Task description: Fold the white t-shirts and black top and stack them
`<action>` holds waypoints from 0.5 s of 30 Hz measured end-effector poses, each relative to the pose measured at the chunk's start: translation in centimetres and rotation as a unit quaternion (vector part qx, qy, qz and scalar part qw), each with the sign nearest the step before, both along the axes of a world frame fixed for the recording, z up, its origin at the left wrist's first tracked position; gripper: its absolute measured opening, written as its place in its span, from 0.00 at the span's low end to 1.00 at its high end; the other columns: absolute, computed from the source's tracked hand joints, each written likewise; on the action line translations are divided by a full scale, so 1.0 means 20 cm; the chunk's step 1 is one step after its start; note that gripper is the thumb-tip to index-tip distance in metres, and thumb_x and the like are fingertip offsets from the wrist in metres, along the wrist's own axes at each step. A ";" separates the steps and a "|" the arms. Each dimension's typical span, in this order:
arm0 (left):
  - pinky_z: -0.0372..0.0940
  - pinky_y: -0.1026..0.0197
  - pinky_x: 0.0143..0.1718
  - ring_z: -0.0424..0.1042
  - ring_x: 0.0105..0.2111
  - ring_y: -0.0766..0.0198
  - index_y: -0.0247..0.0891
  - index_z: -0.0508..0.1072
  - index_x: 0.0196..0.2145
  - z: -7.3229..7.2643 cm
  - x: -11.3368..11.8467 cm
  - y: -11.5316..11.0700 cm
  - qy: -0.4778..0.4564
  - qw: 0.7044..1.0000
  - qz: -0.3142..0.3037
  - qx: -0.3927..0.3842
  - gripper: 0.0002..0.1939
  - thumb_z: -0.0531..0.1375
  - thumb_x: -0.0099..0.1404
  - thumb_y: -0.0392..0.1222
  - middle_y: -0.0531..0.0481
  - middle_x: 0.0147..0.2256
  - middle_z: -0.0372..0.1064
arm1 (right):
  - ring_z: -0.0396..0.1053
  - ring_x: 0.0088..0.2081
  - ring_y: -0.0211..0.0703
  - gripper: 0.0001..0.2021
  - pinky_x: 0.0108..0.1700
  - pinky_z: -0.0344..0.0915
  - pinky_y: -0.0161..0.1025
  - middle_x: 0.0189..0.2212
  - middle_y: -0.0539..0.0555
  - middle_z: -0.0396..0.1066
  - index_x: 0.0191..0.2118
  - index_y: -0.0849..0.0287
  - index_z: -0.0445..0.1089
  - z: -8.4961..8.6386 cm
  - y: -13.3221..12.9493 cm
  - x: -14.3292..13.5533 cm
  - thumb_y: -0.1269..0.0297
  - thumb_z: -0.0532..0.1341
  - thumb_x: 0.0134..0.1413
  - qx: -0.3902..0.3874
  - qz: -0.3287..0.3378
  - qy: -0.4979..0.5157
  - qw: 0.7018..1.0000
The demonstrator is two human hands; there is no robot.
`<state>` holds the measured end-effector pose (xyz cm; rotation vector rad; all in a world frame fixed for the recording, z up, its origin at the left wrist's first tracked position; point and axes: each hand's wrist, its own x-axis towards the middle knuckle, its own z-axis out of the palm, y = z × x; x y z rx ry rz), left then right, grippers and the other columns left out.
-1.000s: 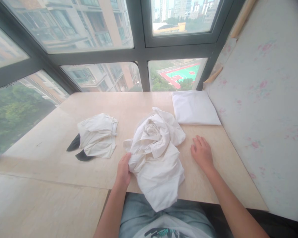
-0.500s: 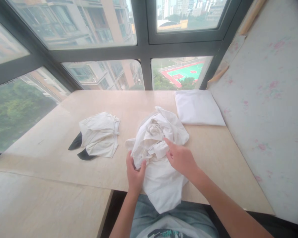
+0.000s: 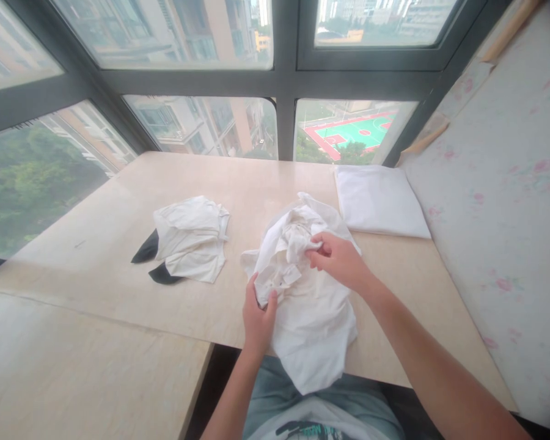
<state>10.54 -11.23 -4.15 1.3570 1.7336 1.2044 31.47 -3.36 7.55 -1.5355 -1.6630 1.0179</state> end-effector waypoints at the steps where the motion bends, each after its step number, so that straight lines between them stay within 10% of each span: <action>1: 0.60 0.50 0.59 0.64 0.60 0.49 0.44 0.61 0.62 0.00 0.00 0.00 -0.001 1.000 -0.004 -0.002 0.30 0.61 0.64 0.50 0.42 0.59 0.65 | 0.71 0.25 0.38 0.11 0.29 0.67 0.34 0.22 0.47 0.73 0.41 0.58 0.68 0.03 0.05 -0.03 0.58 0.60 0.56 0.001 -0.005 0.045 0.999; 8: 0.65 0.49 0.53 0.70 0.53 0.51 0.42 0.64 0.59 -0.02 -0.01 0.01 0.007 1.000 -0.018 -0.008 0.27 0.60 0.66 0.52 0.42 0.52 0.71 | 0.71 0.52 0.42 0.26 0.55 0.67 0.41 0.49 0.54 0.74 0.60 0.54 0.61 -0.03 0.31 -0.31 0.68 0.59 0.55 0.186 0.135 0.093 0.969; 15: 0.63 0.48 0.59 0.62 0.62 0.50 0.44 0.55 0.66 -0.04 -0.01 0.00 0.024 0.999 0.028 0.022 0.33 0.59 0.67 0.51 0.40 0.63 0.61 | 0.70 0.49 0.45 0.14 0.55 0.65 0.45 0.43 0.55 0.75 0.44 0.57 0.73 -0.29 0.24 -0.16 0.76 0.56 0.55 0.239 0.165 -0.109 0.951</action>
